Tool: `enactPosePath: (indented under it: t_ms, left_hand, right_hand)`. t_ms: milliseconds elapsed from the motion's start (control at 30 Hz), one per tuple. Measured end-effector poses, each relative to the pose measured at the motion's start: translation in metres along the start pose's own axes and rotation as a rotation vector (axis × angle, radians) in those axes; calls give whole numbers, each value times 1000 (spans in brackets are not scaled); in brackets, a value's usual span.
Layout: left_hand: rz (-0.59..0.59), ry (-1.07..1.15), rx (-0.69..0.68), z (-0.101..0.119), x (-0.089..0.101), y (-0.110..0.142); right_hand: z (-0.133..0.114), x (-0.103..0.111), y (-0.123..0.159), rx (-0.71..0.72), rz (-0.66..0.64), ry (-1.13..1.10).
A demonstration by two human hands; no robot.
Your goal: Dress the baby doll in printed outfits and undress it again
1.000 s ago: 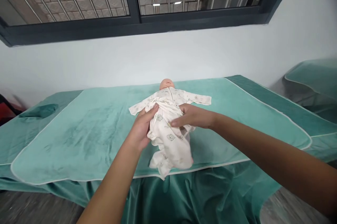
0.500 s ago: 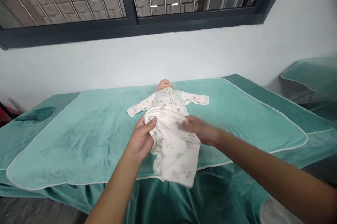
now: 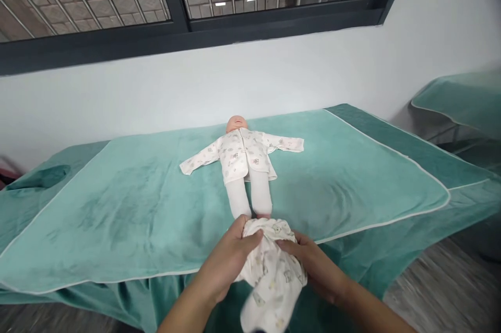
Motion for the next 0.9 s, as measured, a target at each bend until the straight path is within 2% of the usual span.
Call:
enactPosePath:
  t_ms: [100, 233, 300, 367, 433, 500, 567, 633, 767, 900]
  left_hand:
    - [-8, -207, -18, 2, -7, -3]
    - [72, -535, -125, 7, -5, -16]
    - [98, -642, -154, 10, -5, -21]
    - [62, -658, -155, 15, -5, -21]
    - [-37, -591, -118, 20, -6, -18]
    - [-138, -479, -52, 24, -6, -17]
    - [-185, -369, 4, 30, -4, -22]
    - [-136, -305, -7, 37, -2, -36]
    - [115, -395, -194, 58, 1, -75]
    - [311, -579, -431, 81, 0, -106]
  right_hand:
    - [14, 0, -3, 49, 65, -59]
    - [20, 0, -19, 168, 218, -98]
    - [23, -5, -27, 168, 207, -212]
    - [23, -8, -31, 172, 159, -341]
    - [20, -9, -33, 182, 125, -402]
    - [13, -4, -34, 196, 133, -354]
    - [1, 4, -37, 255, 178, -186]
    - [-15, 10, -42, 361, 252, 49]
    - [-47, 14, -59, 504, 379, 411]
    - [-79, 9, -79, 581, 343, 574]
Point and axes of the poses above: each hand's wrist, its own y-axis away from the middle knuckle, its own x-axis out of the back of the hand, z = x × y, the point moved 3 cm from there along -y, towards the middle knuckle, and after that the axes turned 4 degrees about -x, right-handed, at the moved point
